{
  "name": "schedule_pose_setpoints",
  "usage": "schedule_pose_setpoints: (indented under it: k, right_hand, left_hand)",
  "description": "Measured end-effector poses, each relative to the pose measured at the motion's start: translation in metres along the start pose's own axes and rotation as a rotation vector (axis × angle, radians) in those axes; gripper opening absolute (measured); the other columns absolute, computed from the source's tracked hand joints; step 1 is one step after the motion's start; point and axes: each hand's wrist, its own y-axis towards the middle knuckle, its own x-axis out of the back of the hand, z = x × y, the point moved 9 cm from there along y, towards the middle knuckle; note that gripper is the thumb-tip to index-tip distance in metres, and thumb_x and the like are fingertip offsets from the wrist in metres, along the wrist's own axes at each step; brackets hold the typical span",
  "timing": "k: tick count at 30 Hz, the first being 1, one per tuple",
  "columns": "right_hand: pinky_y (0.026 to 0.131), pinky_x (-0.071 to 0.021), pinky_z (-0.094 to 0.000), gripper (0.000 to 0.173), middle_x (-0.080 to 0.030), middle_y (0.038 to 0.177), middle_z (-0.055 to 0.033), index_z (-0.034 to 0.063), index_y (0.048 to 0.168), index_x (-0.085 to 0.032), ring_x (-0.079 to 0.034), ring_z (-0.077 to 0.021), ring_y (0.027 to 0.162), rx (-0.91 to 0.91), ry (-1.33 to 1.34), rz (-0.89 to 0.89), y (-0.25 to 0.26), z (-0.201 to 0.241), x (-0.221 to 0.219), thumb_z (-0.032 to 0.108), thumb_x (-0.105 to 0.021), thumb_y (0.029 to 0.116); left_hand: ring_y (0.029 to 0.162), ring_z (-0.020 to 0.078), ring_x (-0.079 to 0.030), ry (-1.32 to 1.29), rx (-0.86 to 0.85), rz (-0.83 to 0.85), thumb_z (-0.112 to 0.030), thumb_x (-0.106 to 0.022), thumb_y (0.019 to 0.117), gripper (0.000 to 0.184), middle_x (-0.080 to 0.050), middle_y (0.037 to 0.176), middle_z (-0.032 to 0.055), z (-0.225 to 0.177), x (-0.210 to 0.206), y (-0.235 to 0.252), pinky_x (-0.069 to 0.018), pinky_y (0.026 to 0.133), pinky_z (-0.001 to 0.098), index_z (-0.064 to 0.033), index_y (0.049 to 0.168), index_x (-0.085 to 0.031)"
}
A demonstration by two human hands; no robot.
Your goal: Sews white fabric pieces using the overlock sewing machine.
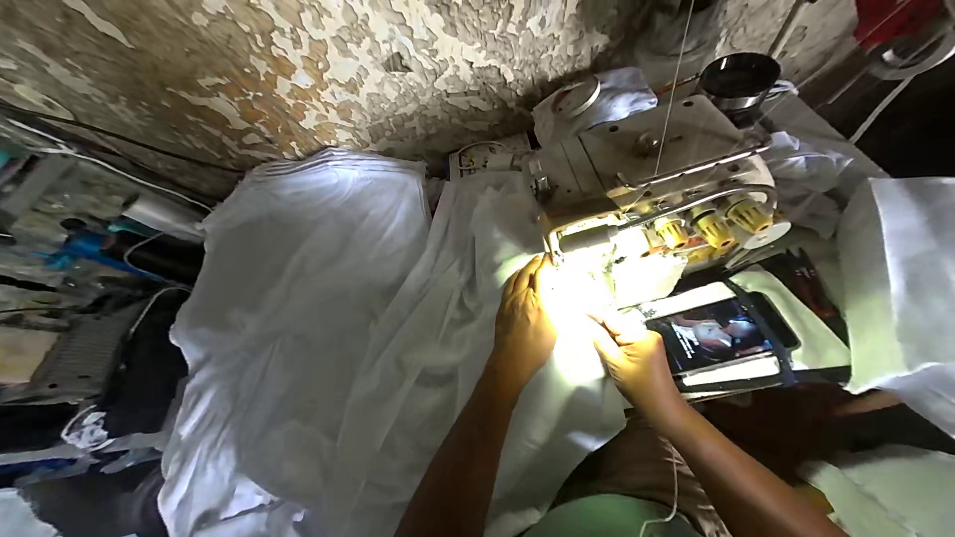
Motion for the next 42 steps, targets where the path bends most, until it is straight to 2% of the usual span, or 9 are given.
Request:
schedule_pose_setpoints:
  k: [10,15,17,22,28,31,35,38,42]
  right_hand:
    - [0.069,-0.0563,-0.0449,0.016,-0.071,0.081,-0.0193,-0.0059,0.1,-0.076,-0.069,-0.031,0.073,0.072,-0.157,0.018,0.009,0.017,0.0,-0.001,-0.063,0.0918]
    - [0.062,-0.0519,-0.0414,0.014,-0.062,0.073,-0.0145,-0.0081,0.096,-0.069,-0.061,-0.0238,0.066,-0.154,0.008,0.109,-0.004,-0.006,-0.004,0.004,-0.062,0.0971]
    - [0.06,-0.0475,-0.0354,0.032,-0.055,0.068,-0.0089,-0.0131,0.123,-0.056,-0.052,-0.0166,0.06,-0.312,0.144,0.162,-0.022,-0.019,-0.006,0.006,-0.063,0.0979]
    - [0.065,-0.0459,-0.0186,0.021,-0.056,0.071,0.0016,-0.0049,0.114,-0.061,-0.051,0.0007,0.064,-0.374,0.359,0.394,-0.076,-0.037,-0.015,0.01,-0.057,0.0994]
    - [0.083,-0.0535,-0.0176,0.023,-0.071,0.098,-0.007,-0.0072,0.108,-0.069,-0.065,0.0013,0.088,-0.361,0.476,0.46,-0.135,-0.041,-0.011,0.012,-0.057,0.1029]
    - [0.082,-0.0533,-0.0157,0.02,-0.072,0.096,-0.0027,-0.0041,0.106,-0.07,-0.064,0.0039,0.087,-0.405,0.509,0.446,-0.137,-0.043,-0.017,0.012,-0.059,0.1021]
    - [0.077,-0.0544,-0.0183,0.017,-0.071,0.086,-0.0025,-0.0037,0.1,-0.07,-0.065,0.0014,0.078,-0.496,0.471,0.413,-0.14,-0.054,-0.03,0.012,-0.063,0.0992]
    - [0.077,-0.056,-0.0188,0.011,-0.072,0.084,-0.0017,-0.003,0.1,-0.069,-0.066,0.0011,0.077,-0.554,0.476,0.376,-0.145,-0.062,-0.029,0.007,-0.066,0.0968]
    - [0.077,-0.0569,-0.0192,0.007,-0.072,0.084,0.0002,-0.0017,0.1,-0.068,-0.067,0.0006,0.078,-0.64,0.524,0.388,-0.153,-0.061,-0.024,0.004,-0.067,0.0959]
  left_hand:
    - [0.136,0.0335,-0.054,-0.137,-0.022,-0.069,-0.013,-0.057,0.1016,0.029,-0.055,0.146,0.0216,0.058,0.033,-0.025,-0.0431,0.113,0.0479,0.004,0.124,-0.065]
    - [0.15,0.0611,-0.01,0.235,0.673,-0.16,-0.045,-0.067,0.0949,0.084,-0.012,0.164,0.0366,0.217,0.1,-0.167,-0.0146,0.113,0.0778,0.0025,0.156,-0.035]
    - [0.149,0.0619,-0.007,0.216,0.867,-0.057,-0.053,-0.063,0.0949,0.089,-0.012,0.163,0.0384,0.243,0.101,-0.215,-0.0069,0.114,0.0792,0.0038,0.156,-0.034]
    - [0.129,0.0513,-0.053,0.05,0.727,-0.235,-0.021,-0.052,0.1062,0.049,-0.053,0.135,0.0419,0.205,0.117,-0.227,-0.0393,0.11,0.0581,0.0175,0.137,-0.048]
    - [0.121,0.0274,-0.06,0.148,0.501,-0.414,-0.026,-0.047,0.1091,0.05,-0.056,0.133,0.0323,0.219,0.223,-0.189,-0.0479,0.104,0.0338,0.0154,0.137,-0.047]
    - [0.136,0.0366,-0.05,0.139,0.74,-0.422,-0.025,-0.038,0.1123,0.051,-0.051,0.142,0.0353,0.185,0.232,-0.122,-0.0326,0.118,0.0446,0.0162,0.14,-0.046]
    - [0.126,0.0672,-0.045,0.322,0.457,-0.161,-0.026,-0.048,0.1081,0.053,-0.043,0.141,0.046,0.205,0.192,-0.09,-0.0346,0.1,0.0776,0.0127,0.143,-0.039]
    - [0.144,0.0633,-0.025,0.21,0.423,-0.13,-0.001,-0.058,0.0964,0.062,-0.021,0.158,0.0424,0.174,0.15,-0.086,-0.0242,0.114,0.0716,0.0134,0.151,-0.033]
    - [0.136,0.0479,-0.05,0.074,-0.054,-0.105,-0.015,-0.051,0.1049,0.033,-0.056,0.141,0.0316,0.041,0.047,-0.135,-0.0358,0.116,0.0568,0.0109,0.118,-0.067]
